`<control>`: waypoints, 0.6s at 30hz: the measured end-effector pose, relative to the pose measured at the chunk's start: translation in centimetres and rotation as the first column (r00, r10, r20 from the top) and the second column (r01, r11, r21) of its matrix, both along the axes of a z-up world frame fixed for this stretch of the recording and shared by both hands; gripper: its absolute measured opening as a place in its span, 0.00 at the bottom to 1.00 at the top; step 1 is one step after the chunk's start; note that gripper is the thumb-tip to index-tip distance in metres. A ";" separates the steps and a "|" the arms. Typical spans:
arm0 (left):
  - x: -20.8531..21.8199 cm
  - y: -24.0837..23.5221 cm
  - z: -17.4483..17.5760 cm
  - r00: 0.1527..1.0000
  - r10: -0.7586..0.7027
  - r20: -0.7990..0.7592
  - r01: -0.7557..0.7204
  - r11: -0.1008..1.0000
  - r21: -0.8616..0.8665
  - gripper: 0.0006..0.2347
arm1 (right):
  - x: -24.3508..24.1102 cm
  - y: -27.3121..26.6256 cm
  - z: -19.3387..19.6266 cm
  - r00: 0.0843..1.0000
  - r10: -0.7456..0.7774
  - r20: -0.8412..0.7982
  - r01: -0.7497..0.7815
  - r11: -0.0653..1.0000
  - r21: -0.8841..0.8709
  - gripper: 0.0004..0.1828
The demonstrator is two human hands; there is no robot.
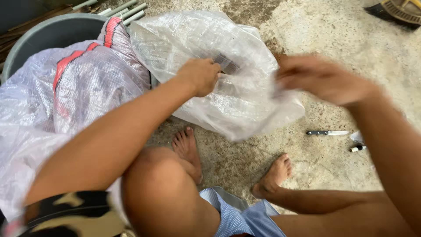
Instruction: The person scoops a brown powder from a large plastic bag into small clear plastic bags using their hands. They then tie the top of each small bag and place it on the floor next to others.
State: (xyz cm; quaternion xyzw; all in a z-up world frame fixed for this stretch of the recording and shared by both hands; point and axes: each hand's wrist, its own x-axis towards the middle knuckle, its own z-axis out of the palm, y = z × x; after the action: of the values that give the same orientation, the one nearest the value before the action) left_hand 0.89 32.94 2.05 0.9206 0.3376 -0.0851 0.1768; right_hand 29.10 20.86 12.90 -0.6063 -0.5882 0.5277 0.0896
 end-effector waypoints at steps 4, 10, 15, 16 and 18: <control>1.3 3.2 -6.8 0.992 0.081 -0.095 -0.082 0.997 -0.005 0.15 | -8.3 6.1 -12.1 0.935 0.335 0.118 -0.356 0.886 0.298 0.12; 2.2 9.2 -11.6 0.877 0.071 -0.475 -0.146 0.981 -0.124 0.16 | -6.1 11.2 -18.6 0.616 0.502 0.607 -0.414 0.862 -0.293 0.18; 2.8 16.8 -10.7 0.943 0.166 -0.289 -0.174 0.985 0.000 0.18 | -0.6 15.4 -16.7 0.531 0.457 0.713 -0.339 0.886 -0.316 0.21; 2.7 18.4 -10.3 0.953 0.192 -0.232 -0.191 0.981 0.027 0.18 | -0.1 16.1 -16.5 0.495 0.467 0.732 -0.375 0.876 -0.305 0.24; 2.7 20.9 -9.8 0.969 0.220 -0.114 -0.212 0.974 0.081 0.19 | 0.1 17.2 -16.3 0.376 0.533 0.758 -0.482 0.811 -0.331 0.22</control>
State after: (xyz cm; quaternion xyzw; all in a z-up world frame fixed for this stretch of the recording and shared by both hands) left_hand 3.55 53.82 -7.79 0.8770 0.4487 -0.1098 0.1324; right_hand 29.17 38.03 -3.41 -0.5717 -0.7007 0.1977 -0.3784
